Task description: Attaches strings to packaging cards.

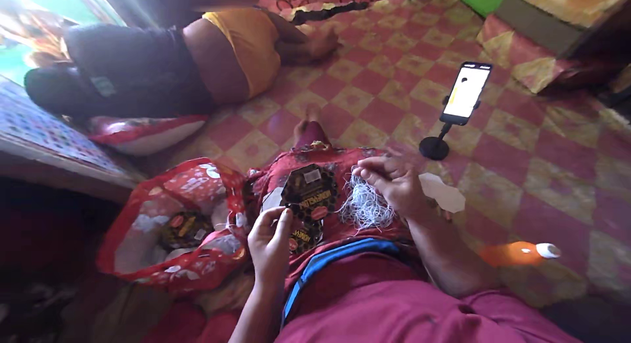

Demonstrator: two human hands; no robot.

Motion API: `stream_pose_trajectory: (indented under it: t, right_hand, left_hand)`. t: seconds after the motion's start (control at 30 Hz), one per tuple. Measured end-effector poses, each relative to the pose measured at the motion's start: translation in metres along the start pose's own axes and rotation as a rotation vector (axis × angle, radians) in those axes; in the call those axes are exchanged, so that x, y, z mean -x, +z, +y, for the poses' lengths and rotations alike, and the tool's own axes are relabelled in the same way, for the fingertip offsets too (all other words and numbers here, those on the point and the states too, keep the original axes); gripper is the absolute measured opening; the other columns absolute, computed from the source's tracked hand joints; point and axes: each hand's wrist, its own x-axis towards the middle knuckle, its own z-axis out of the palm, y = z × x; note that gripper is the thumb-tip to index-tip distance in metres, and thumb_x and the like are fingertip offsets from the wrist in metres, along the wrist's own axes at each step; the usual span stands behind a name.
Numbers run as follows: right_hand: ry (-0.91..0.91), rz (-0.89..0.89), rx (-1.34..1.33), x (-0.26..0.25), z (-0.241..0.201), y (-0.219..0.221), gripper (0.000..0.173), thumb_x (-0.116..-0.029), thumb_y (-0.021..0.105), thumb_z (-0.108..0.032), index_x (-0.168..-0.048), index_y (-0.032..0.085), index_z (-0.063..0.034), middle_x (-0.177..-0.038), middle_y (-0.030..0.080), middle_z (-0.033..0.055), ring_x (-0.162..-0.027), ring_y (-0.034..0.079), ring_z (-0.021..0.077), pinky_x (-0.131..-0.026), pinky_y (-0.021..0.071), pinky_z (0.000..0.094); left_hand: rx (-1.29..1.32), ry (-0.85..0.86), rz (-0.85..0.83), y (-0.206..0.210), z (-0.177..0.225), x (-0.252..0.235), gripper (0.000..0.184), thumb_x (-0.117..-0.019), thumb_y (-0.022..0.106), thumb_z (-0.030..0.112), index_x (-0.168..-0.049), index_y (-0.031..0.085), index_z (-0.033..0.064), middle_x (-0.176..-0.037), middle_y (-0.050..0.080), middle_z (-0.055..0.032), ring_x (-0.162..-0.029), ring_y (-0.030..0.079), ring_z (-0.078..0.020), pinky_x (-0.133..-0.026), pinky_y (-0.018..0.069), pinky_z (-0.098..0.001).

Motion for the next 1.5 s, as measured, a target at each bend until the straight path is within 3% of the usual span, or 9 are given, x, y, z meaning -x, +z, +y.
stream_pose_trajectory:
  t: [0.13,0.27,0.43,0.83,0.97,1.1,1.5]
  right_hand:
    - [-0.115,-0.018,0.382,0.005,-0.002,0.013,0.017,-0.0934,0.067,-0.004,-0.106,0.073,0.0064,-0.091,0.075,0.0126,-0.078,0.07,0.0077,-0.076,0.0572,0.0201]
    - [-0.234,-0.04,0.499,0.007,0.002,0.017,0.014,-0.0931,0.064,-0.001,-0.1,0.075,0.0054,-0.09,0.076,0.0162,-0.082,0.074,0.0198,-0.08,0.0592,0.0284]
    - [-0.219,-0.113,0.653,0.011,-0.003,0.02,0.016,-0.095,0.062,-0.003,-0.101,0.074,0.0052,-0.097,0.075,0.0187,-0.092,0.075,0.03,-0.086,0.0599,0.0397]
    - [-0.336,-0.064,0.734,0.017,0.003,0.028,0.016,-0.0941,0.062,-0.004,-0.098,0.074,0.0065,-0.097,0.076,0.0194,-0.093,0.076,0.0311,-0.084,0.0609,0.0391]
    - [-0.282,-0.041,0.653,0.015,0.002,0.028,0.016,-0.0939,0.062,-0.003,-0.097,0.074,0.0072,-0.094,0.075,0.0187,-0.088,0.075,0.0279,-0.082,0.0606,0.0358]
    - [-0.349,0.011,0.682,0.016,0.006,0.029,0.014,-0.0925,0.063,-0.004,-0.094,0.073,0.0065,-0.089,0.075,0.0181,-0.083,0.075,0.0267,-0.078,0.0608,0.0342]
    - [-0.362,-0.041,0.684,0.017,0.004,0.03,0.015,-0.0922,0.064,-0.004,-0.095,0.074,0.0066,-0.094,0.075,0.019,-0.089,0.075,0.0291,-0.082,0.061,0.0367]
  left_hand:
    - [0.007,0.013,-0.011,0.003,0.002,0.002,0.011,-0.0986,0.052,0.001,-0.101,0.062,0.0046,-0.083,0.071,0.0091,-0.07,0.07,-0.004,-0.069,0.0626,-0.0245]
    - [0.01,0.041,-0.022,0.004,0.004,0.003,0.012,-0.099,0.051,0.001,-0.101,0.062,0.0057,-0.083,0.071,0.0099,-0.069,0.07,-0.0039,-0.068,0.0624,-0.0241]
    - [0.012,0.078,-0.033,0.004,0.003,0.003,0.012,-0.099,0.052,0.001,-0.1,0.062,0.0068,-0.082,0.071,0.0105,-0.07,0.07,-0.0042,-0.068,0.0623,-0.0243]
    - [-0.008,0.147,-0.029,0.006,0.007,0.005,0.012,-0.0975,0.054,-0.001,-0.1,0.063,0.0061,-0.084,0.072,0.012,-0.071,0.07,-0.0026,-0.069,0.0624,-0.0232]
    - [-0.008,0.167,-0.033,0.005,0.008,0.006,0.014,-0.0978,0.053,-0.001,-0.101,0.064,0.0065,-0.085,0.072,0.0127,-0.072,0.071,-0.0024,-0.069,0.0624,-0.0233]
    - [-0.051,0.217,-0.013,0.005,0.006,0.005,0.012,-0.097,0.054,-0.002,-0.101,0.063,0.0046,-0.084,0.071,0.0132,-0.071,0.07,-0.0012,-0.068,0.0621,-0.0224]
    - [-0.131,0.281,-0.03,0.006,0.012,0.008,0.009,-0.0965,0.056,-0.001,-0.101,0.063,0.0005,-0.085,0.071,0.0136,-0.072,0.069,0.0017,-0.069,0.0617,-0.0205]
